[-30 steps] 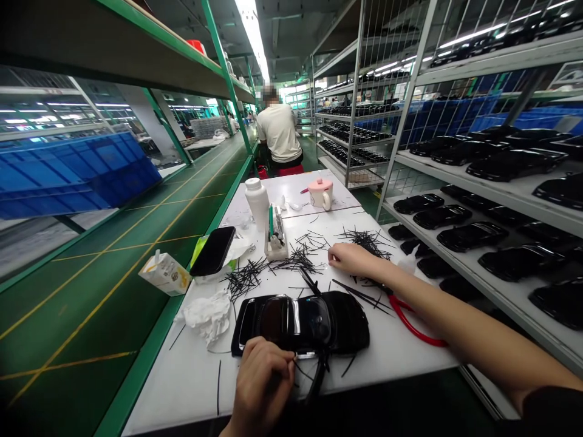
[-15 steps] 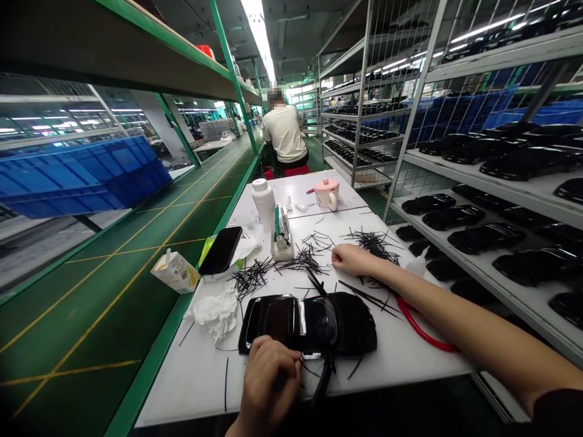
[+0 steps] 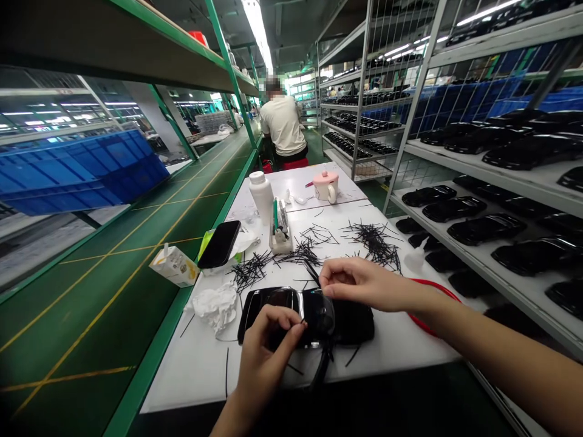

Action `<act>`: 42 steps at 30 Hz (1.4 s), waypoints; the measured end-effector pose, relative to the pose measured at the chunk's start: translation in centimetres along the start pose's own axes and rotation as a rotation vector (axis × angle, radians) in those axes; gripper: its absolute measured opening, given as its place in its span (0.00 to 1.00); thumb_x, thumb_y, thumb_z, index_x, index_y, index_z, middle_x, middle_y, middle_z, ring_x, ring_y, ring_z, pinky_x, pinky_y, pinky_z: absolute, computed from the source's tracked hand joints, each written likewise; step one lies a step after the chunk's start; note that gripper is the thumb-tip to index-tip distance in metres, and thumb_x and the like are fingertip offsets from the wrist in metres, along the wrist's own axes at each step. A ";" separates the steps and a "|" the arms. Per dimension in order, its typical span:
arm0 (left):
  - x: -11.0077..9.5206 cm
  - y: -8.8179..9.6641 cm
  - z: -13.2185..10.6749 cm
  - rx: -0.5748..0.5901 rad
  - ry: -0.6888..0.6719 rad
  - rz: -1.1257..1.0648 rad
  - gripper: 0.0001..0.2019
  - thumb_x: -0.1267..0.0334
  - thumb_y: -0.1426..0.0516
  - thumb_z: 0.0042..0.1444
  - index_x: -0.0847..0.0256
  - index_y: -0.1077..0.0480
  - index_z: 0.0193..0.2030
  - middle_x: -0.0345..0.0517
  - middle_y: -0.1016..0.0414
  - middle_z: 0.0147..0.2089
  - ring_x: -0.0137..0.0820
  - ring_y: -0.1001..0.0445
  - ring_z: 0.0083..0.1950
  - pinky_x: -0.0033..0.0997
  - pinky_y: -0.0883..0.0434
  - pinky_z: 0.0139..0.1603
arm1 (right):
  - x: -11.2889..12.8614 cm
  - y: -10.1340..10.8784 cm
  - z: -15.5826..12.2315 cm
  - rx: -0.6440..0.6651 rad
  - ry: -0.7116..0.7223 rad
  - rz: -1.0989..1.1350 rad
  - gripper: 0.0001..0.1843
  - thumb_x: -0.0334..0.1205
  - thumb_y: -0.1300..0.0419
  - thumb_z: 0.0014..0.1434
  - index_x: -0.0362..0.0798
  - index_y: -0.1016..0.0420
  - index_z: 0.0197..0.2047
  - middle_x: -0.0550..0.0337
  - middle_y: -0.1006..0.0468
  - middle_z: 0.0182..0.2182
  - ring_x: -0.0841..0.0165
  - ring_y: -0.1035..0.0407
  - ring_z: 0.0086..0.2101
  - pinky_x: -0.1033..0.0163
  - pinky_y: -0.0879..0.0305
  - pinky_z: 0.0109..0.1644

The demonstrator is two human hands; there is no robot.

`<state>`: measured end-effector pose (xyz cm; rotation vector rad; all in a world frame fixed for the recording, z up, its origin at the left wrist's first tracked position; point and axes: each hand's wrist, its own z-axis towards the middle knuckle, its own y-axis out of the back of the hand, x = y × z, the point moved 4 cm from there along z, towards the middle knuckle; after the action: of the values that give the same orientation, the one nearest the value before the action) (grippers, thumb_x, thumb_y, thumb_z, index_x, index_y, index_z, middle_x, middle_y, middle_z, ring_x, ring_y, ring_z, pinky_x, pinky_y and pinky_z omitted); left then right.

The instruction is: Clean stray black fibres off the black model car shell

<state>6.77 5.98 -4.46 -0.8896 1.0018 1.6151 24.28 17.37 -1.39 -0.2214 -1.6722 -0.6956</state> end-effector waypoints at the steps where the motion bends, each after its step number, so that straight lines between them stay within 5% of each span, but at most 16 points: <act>1: 0.0 -0.4 0.2 0.004 0.028 -0.025 0.08 0.71 0.42 0.60 0.59 0.36 0.33 0.42 0.24 0.34 0.28 0.25 0.35 0.26 0.28 0.37 | 0.1 -0.5 -0.4 0.019 -0.002 0.061 0.18 0.55 0.41 0.63 0.47 0.32 0.36 0.64 0.36 0.28 0.71 0.44 0.28 0.65 0.48 0.30; 12: -1.2 -1.7 0.9 0.006 0.106 -0.159 0.10 0.67 0.40 0.60 0.59 0.38 0.31 0.45 0.22 0.35 0.31 0.24 0.37 0.30 0.28 0.40 | 0.0 -2.2 -1.8 0.088 -0.023 0.272 0.15 0.50 0.37 0.62 0.46 0.30 0.35 0.63 0.36 0.29 0.73 0.45 0.28 0.66 0.48 0.29; 42: -1.9 -2.2 0.9 0.066 0.169 -0.279 0.13 0.68 0.39 0.59 0.59 0.40 0.28 0.43 0.23 0.34 0.29 0.26 0.37 0.28 0.30 0.42 | -0.1 -2.8 -1.5 0.115 0.003 0.255 0.15 0.49 0.38 0.63 0.45 0.30 0.37 0.63 0.37 0.30 0.73 0.46 0.28 0.65 0.51 0.30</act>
<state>9.29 6.52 -2.82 -1.0835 0.9919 1.2827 24.11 14.29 -2.24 -0.3437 -1.6396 -0.4075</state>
